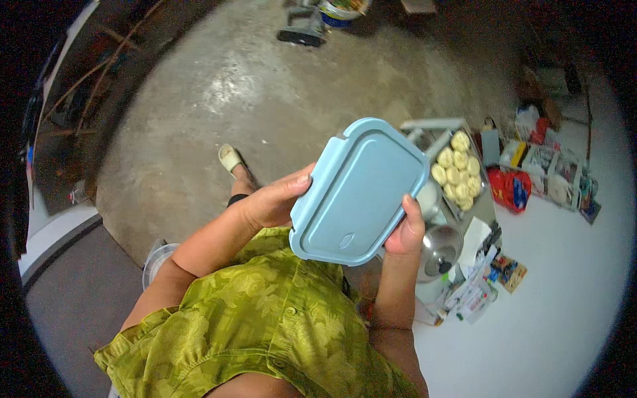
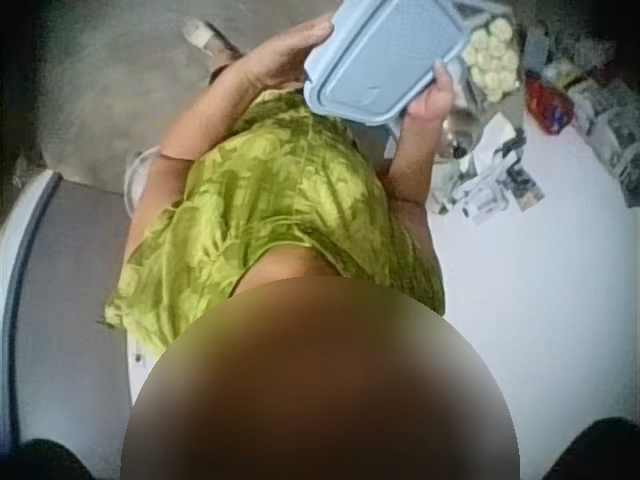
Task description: The person uses a wooden pestle to mash sliced orange vegetables in a metal bowl. After mashing, they retrieve a blue lunchbox from a bag, open it, and rinse the container under a running tap.
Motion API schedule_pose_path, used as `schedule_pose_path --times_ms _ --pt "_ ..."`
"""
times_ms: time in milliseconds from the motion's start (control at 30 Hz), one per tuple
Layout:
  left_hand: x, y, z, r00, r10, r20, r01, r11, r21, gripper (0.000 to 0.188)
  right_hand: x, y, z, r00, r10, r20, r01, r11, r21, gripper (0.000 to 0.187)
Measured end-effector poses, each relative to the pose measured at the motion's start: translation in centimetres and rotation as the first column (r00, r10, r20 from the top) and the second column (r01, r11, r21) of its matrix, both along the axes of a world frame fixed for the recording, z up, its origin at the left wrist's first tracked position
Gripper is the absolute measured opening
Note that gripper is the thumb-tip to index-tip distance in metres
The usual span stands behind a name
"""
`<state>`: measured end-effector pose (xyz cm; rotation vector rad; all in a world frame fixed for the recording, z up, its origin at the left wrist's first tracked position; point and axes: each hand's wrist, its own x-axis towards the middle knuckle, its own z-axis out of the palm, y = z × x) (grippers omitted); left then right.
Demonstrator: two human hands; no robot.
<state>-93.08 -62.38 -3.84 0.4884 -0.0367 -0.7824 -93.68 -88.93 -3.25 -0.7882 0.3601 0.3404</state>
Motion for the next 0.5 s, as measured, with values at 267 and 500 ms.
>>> schedule_pose_path --times_ms 267,500 --pt "-0.2 20.6 0.6 0.923 0.190 0.336 -0.336 0.822 0.459 0.102 5.4 21.0 -1.8 0.955 0.282 -0.091 -0.289 0.954 -0.081 0.053" --pt "0.3 33.8 4.0 0.785 0.577 0.224 -0.600 0.621 0.504 0.084 12.2 39.7 -0.1 0.886 0.464 0.010 -0.463 0.886 -0.029 0.042"
